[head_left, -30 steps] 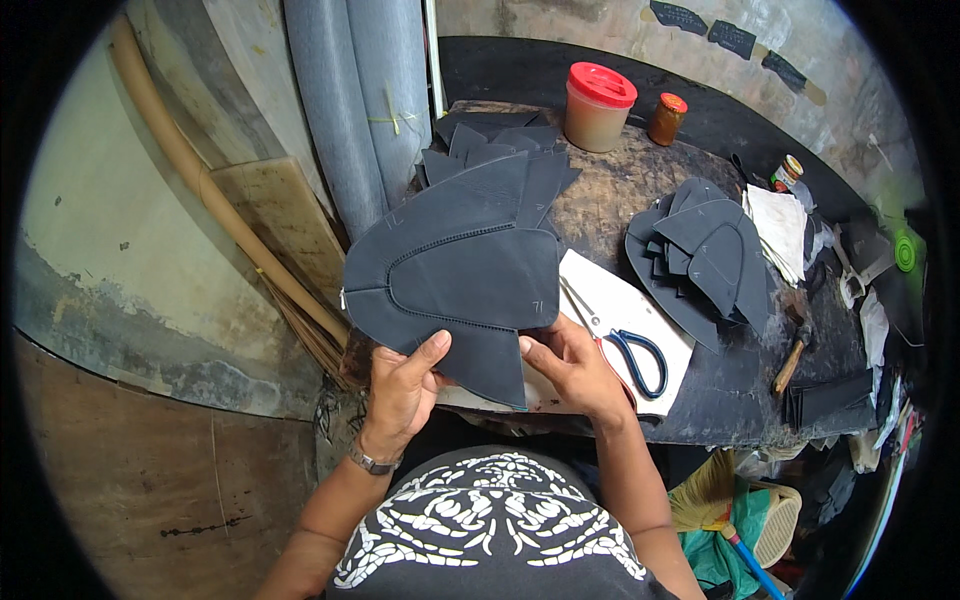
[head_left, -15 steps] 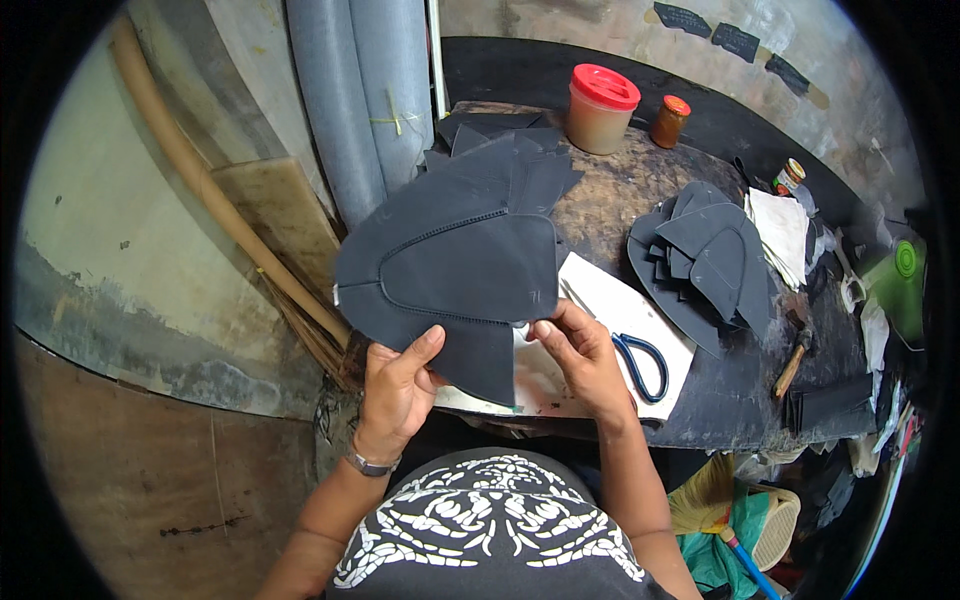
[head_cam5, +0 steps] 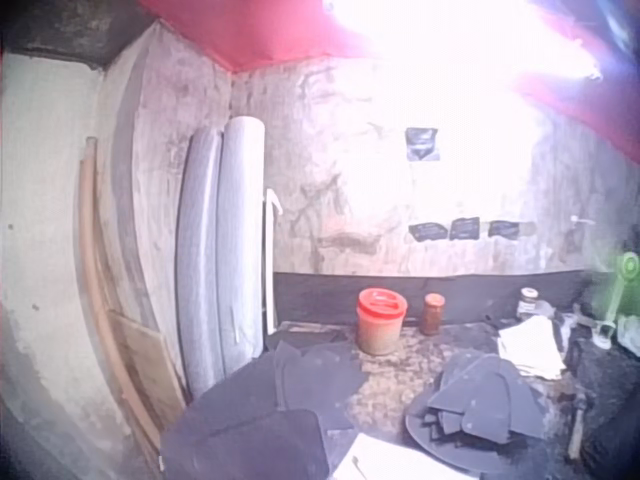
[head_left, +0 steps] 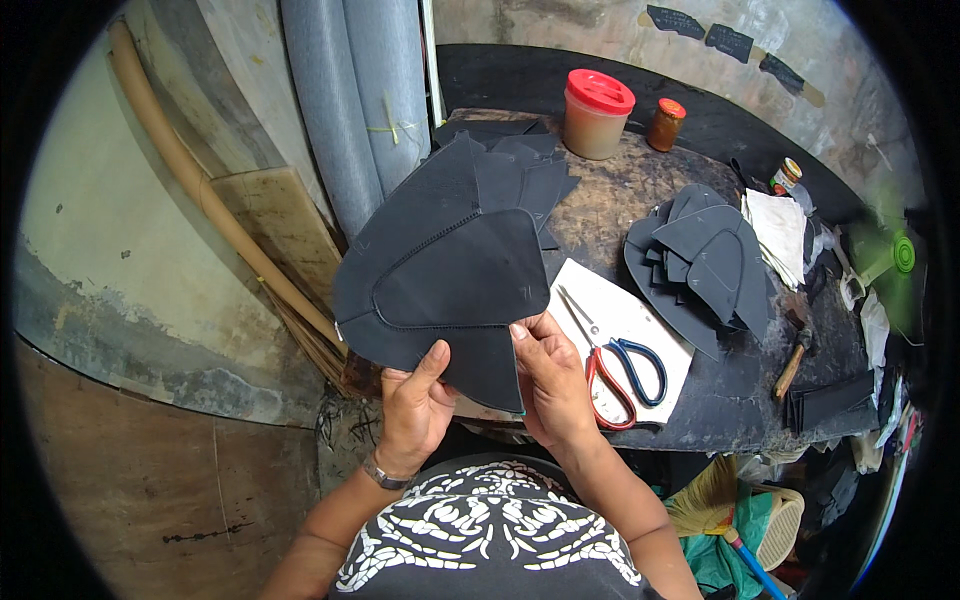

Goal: The person uses red-handled scissors to trim the edges of black rubber pieces. They repeatedly pick up a piece, cut along its perimeter, and place it on a growing stack on the table.

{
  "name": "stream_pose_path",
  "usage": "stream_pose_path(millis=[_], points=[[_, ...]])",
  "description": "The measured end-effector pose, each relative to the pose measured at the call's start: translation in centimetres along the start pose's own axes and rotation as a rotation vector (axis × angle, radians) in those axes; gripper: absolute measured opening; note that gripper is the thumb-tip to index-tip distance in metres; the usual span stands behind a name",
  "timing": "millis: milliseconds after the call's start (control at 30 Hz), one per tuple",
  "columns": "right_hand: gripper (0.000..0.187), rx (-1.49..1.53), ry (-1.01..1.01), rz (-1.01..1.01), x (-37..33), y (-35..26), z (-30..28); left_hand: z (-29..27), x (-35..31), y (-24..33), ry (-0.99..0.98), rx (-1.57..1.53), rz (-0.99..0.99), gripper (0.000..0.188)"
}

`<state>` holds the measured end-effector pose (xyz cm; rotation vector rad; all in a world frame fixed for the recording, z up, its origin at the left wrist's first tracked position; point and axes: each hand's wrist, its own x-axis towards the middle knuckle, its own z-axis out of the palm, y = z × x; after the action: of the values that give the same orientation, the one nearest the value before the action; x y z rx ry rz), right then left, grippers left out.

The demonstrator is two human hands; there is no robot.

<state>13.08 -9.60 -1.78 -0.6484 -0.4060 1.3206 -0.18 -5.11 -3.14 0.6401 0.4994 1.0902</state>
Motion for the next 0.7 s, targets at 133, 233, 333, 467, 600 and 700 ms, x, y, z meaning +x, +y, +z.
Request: stream_pose_path(millis=[133,233,333,467,600,700], points=[[0.01,-0.326,0.044,-0.146,0.1,0.3,-0.4,-0.2,-0.3,0.1,-0.04,0.012,0.037,0.029],[0.01,-0.857,0.074,-0.401,0.6,0.3,-1.0,-0.3,-0.4,0.3,0.004,0.084,0.017,0.025],[0.012,-0.603,0.005,-0.293,0.8,-0.1,-1.4,-0.3,-0.3,0.1,-0.012,0.05,0.028,0.022],[0.018,-0.345,-0.03,-0.063,0.3,-0.6,-1.3,-0.3,-0.3,0.0,0.0,0.044,0.063,0.023],[0.013,-0.845,-0.029,-0.435,0.6,-0.5,-1.4,-0.7,-0.3,0.2,-0.018,0.069,0.047,0.022],[0.01,-1.458,-0.073,-0.859,1.4,-0.8,-2.5,-0.8,-0.3,0.0,0.008,0.046,0.022,0.023]])
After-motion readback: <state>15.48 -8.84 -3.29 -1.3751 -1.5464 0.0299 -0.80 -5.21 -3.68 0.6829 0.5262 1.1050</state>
